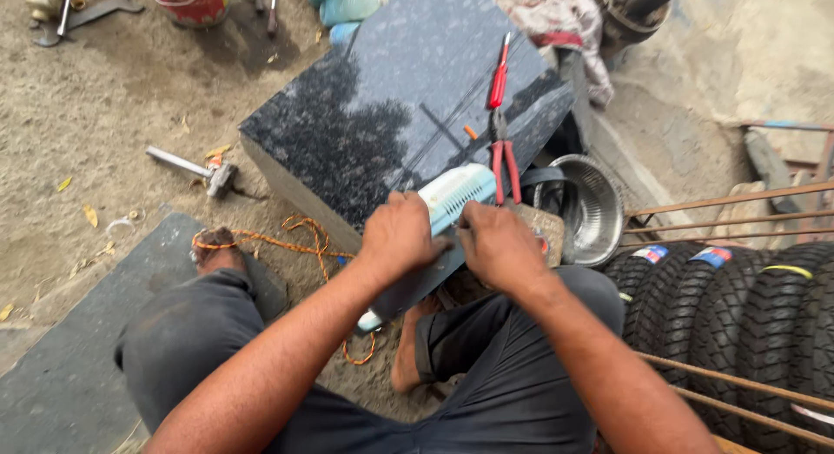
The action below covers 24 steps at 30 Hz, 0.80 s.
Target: The person sits on the ground and uses a screwdriver to remove screws from the back of a light blue portable fan. They manipulate the casing and handle the fan while working on the device.
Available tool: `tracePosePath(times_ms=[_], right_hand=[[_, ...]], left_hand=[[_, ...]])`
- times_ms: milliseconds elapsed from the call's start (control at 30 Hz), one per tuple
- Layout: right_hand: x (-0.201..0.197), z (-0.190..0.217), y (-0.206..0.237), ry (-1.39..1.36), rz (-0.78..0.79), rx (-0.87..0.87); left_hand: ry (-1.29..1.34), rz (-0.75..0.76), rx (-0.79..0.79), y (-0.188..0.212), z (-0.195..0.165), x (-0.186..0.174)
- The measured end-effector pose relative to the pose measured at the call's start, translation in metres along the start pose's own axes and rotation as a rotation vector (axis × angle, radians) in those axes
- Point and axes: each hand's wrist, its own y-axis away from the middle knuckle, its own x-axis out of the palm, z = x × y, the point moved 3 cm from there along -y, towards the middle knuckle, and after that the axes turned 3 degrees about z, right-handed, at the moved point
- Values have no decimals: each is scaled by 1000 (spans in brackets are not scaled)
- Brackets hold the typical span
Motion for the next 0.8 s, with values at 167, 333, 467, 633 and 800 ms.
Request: tracePosePath(times_ms=[167, 333, 467, 633, 800], right_hand=[[-24, -29, -31, -901, 95, 325], [3, -58, -56, -1895, 79, 473], [29, -77, -62, -2059, 21, 493], [24, -90, -76, -2122, -125, 439], [15, -92, -76, -2041, -336, 394]], left_hand=[[111, 141, -142, -36, 39, -16], [130, 50, -182, -54, 51, -19], [-24, -2, -165, -61, 40, -24], [-45, -331, 154, -48, -5, -46], [544, -10, 236, -36, -45, -35]])
